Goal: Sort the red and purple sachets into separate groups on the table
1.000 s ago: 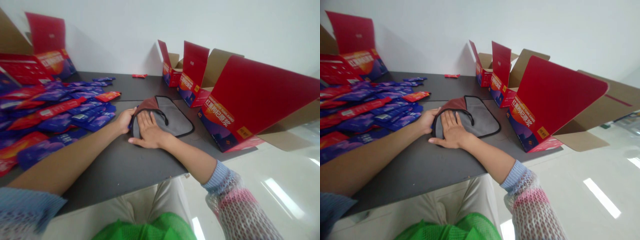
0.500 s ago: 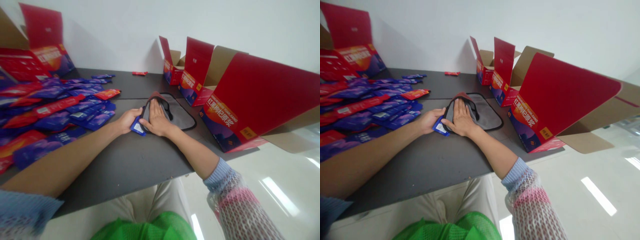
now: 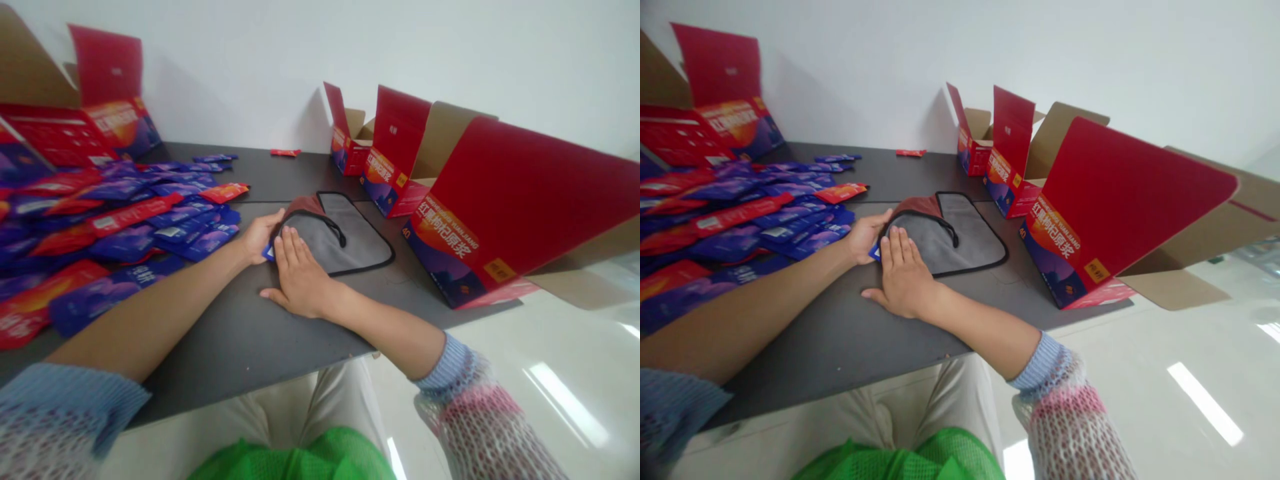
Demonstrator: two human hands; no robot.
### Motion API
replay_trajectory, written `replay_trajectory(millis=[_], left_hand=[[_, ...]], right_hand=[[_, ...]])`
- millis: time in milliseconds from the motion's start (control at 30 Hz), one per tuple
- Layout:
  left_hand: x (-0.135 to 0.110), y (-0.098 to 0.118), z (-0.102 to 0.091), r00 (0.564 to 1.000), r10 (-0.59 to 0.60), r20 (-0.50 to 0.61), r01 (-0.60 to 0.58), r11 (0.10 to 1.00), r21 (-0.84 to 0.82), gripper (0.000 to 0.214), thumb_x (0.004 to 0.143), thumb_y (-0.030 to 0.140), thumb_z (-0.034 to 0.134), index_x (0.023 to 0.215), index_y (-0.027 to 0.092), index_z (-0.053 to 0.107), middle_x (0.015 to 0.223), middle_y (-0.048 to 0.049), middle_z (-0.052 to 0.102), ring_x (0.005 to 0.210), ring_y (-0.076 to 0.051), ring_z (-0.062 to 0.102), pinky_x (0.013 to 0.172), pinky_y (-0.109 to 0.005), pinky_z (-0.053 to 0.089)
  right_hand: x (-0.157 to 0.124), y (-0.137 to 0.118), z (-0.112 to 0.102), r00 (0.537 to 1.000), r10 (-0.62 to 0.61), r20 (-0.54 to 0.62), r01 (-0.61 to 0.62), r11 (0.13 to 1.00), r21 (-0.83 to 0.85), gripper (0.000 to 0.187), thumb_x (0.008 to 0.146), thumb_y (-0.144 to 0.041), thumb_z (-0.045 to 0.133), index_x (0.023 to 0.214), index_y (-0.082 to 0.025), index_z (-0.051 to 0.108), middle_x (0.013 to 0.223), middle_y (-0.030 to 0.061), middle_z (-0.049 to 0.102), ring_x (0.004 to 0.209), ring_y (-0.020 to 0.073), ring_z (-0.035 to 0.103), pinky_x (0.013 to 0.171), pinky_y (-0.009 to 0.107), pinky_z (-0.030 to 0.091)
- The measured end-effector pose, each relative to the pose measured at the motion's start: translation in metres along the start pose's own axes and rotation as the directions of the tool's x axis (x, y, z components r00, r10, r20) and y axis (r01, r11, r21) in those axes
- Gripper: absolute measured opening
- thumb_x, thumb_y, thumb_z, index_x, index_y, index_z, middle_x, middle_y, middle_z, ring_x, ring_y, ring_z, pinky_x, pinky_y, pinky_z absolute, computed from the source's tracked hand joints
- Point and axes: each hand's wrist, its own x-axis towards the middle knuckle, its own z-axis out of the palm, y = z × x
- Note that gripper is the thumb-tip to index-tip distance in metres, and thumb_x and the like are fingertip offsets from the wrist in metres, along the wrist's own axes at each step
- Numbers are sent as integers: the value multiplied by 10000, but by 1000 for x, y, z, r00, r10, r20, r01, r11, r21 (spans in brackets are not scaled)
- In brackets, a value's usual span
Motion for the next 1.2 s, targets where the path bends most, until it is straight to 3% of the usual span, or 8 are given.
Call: replay_trajectory(millis=[167, 300, 467, 633, 733, 900, 1033, 1200], left_hand=[[-9, 5, 13, 995, 26, -99, -31, 998, -51, 437, 923, 539, 534, 1004, 154, 724, 848, -88, 752, 935, -291, 722, 800, -377, 583], [-11, 9, 19, 991, 110, -80, -116, 990, -77, 511, 984, 542, 421, 1033, 130, 719, 913, -93, 751, 1012, -289, 703, 853, -382, 570], [-9, 7, 19, 995, 99, -4, -99, 994, -45, 451, 872, 526, 568, 1044, 136, 717, 969, -124, 750, 1027, -325, 698, 893, -460, 572], [-11, 11, 10, 999, -25, 32, 24, 999, 29, 420, 612, 130, 625, 1022, 132, 717, 902, -107, 753, 937, -355, 721, 850, -525, 580], [-14, 17, 3, 996, -82, 44, 79, 996, 50, 524, 535, 7, 590, 1024, 156, 703, 885, -73, 750, 898, -329, 732, 858, -520, 580], [-16, 25, 1, 995, -38, 97, 31, 997, 73, 473, 608, -59, 709, 1010, 186, 661, 903, -64, 736, 941, -283, 727, 939, -455, 555], [-9, 20, -4, 986, 122, -110, -112, 989, 98, 362, 653, 11, 807, 897, 174, 595, 721, 0, 667, 695, -165, 698, 805, -337, 587], [0, 5, -11, 905, 272, -326, -220, 957, 187, 269, 710, 117, 813, 867, 159, 599, 734, -5, 660, 641, -125, 629, 708, -276, 569]], right_hand=[[0, 2, -15, 968, -246, 48, 246, 969, 23, 861, 913, -590, 574, 1518, -13, 372, 1616, 291, 227, 1539, 401, 113, 1212, 619, 181], [9, 15, -31, 957, -284, -55, 288, 953, 91, 457, 1027, -437, 394, 1334, -201, 638, 1523, 120, 491, 1457, 266, 384, 1221, 537, 230], [23, 52, -32, 980, -13, -200, 38, 992, 121, 579, 1010, -511, 357, 1441, -167, 535, 1588, 115, 397, 1494, 271, 297, 1225, 519, 227], [30, 73, -15, 977, 212, 21, -213, 976, 49, 866, 940, -705, 360, 1562, -104, 317, 1619, 221, 269, 1515, 411, 146, 1165, 690, 154], [34, 73, -10, 961, 274, 48, -270, 960, -72, 770, 951, -674, 399, 1494, -130, 437, 1574, 232, 338, 1471, 422, 228, 1122, 696, 206], [45, 62, -8, 919, 364, -152, -387, 907, -166, 518, 1008, -476, 424, 1303, -82, 588, 1338, 267, 569, 1284, 369, 487, 1058, 574, 338], [49, 73, -13, 866, 472, -166, -486, 873, -50, 429, 1036, -359, 346, 1297, -112, 580, 1125, 210, 707, 1065, 316, 662, 1015, 511, 410], [43, 110, -27, 729, 631, -263, -576, 774, 261, 481, 1039, -396, 275, 1295, -129, 582, 1192, 191, 691, 1135, 311, 652, 967, 444, 480]])
